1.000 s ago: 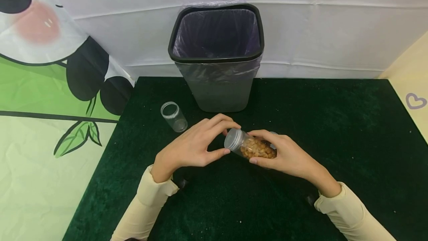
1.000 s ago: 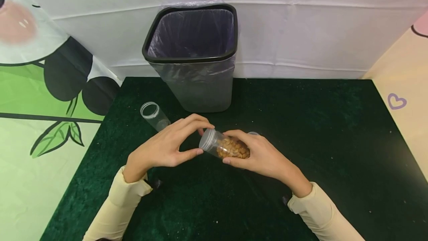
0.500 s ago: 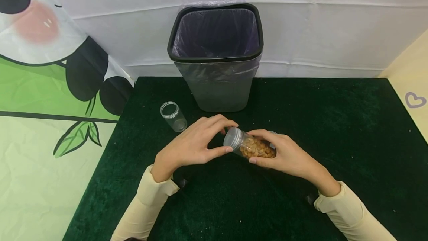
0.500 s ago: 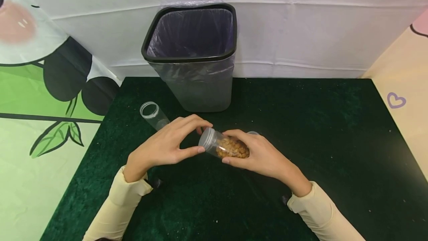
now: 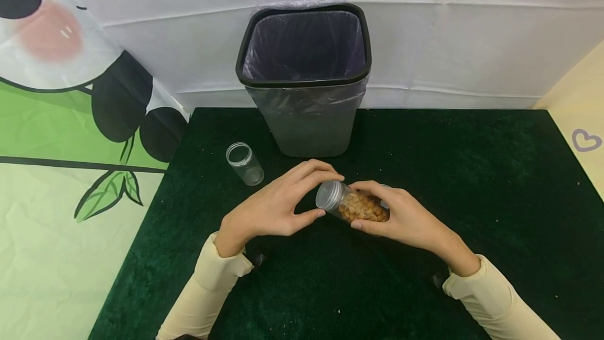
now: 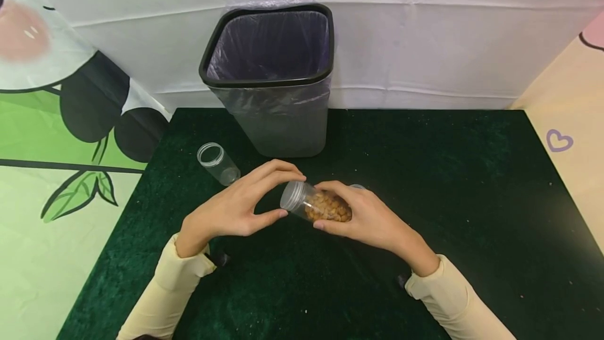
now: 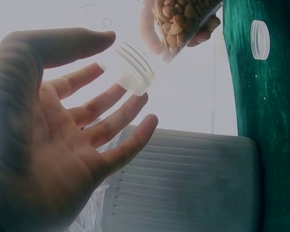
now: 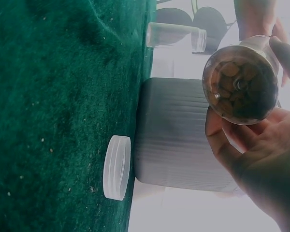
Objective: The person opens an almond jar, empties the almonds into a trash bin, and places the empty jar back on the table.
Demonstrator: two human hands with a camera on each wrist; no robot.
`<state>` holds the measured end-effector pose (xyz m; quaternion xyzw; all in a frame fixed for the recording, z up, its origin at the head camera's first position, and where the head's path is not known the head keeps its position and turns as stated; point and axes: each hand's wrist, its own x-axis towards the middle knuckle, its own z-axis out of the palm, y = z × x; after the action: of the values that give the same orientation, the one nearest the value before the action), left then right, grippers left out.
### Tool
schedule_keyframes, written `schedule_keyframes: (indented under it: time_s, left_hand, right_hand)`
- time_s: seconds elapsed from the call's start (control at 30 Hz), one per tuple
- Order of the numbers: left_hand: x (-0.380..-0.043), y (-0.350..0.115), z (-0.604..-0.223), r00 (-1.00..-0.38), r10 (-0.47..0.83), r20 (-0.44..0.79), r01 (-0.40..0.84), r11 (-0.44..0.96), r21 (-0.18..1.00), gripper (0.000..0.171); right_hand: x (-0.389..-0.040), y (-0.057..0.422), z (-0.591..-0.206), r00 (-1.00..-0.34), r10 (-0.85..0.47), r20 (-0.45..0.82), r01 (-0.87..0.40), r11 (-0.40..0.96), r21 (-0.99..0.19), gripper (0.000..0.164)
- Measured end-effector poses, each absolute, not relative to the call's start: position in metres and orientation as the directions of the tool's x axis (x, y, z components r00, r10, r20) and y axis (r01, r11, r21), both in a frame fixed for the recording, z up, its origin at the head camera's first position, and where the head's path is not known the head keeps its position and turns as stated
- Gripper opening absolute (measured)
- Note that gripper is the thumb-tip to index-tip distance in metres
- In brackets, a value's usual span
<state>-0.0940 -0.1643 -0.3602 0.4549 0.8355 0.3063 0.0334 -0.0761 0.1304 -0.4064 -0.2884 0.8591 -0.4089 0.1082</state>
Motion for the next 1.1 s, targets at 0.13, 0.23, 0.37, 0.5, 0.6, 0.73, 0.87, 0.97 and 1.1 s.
schedule_keyframes:
  time_s: [0.13, 0.23, 0.37, 0.5, 0.6, 0.73, 0.87, 0.97, 1.1]
  left_hand:
    - [-0.0945, -0.1639, -0.3601, -0.579, 0.781, 0.235, 0.749, 0.394, 0.533, 0.054]
    - [-0.0946, -0.1638, -0.3595, -0.576, 0.780, 0.244, 0.753, 0.391, 0.530, 0.052]
    - [-0.0946, -0.1638, -0.3585, -0.583, 0.776, 0.243, 0.756, 0.408, 0.511, 0.051]
    - [-0.0949, -0.1644, -0.3582, -0.593, 0.768, 0.243, 0.763, 0.439, 0.475, 0.051]
    - [-0.0948, -0.1645, -0.3584, -0.600, 0.760, 0.249, 0.766, 0.456, 0.453, 0.051]
    - [-0.0946, -0.1639, -0.3591, -0.614, 0.748, 0.253, 0.763, 0.479, 0.435, 0.053]
    - [-0.0945, -0.1639, -0.3595, -0.622, 0.741, 0.251, 0.760, 0.495, 0.422, 0.057]
    - [-0.0945, -0.1642, -0.3596, -0.610, 0.751, 0.254, 0.771, 0.487, 0.411, 0.062]
    - [-0.0947, -0.1645, -0.3598, -0.583, 0.769, 0.261, 0.789, 0.459, 0.409, 0.066]
  right_hand:
    - [-0.0766, 0.1303, -0.4065, -0.809, -0.585, 0.053, -0.410, 0.498, -0.764, 0.063]
    - [-0.0769, 0.1302, -0.4062, -0.809, -0.585, 0.058, -0.415, 0.499, -0.761, 0.064]
    - [-0.0768, 0.1297, -0.4061, -0.808, -0.585, 0.072, -0.427, 0.496, -0.756, 0.063]
    - [-0.0758, 0.1292, -0.4058, -0.806, -0.586, 0.085, -0.435, 0.488, -0.757, 0.063]
    - [-0.0754, 0.1288, -0.4054, -0.806, -0.585, 0.087, -0.434, 0.485, -0.759, 0.063]
    - [-0.0753, 0.1283, -0.4053, -0.805, -0.587, 0.092, -0.438, 0.482, -0.759, 0.064]
    - [-0.0753, 0.1284, -0.4058, -0.802, -0.587, 0.107, -0.455, 0.485, -0.747, 0.064]
    - [-0.0756, 0.1285, -0.4058, -0.804, -0.584, 0.118, -0.465, 0.491, -0.737, 0.065]
    - [-0.0766, 0.1288, -0.4054, -0.806, -0.580, 0.122, -0.467, 0.494, -0.734, 0.066]
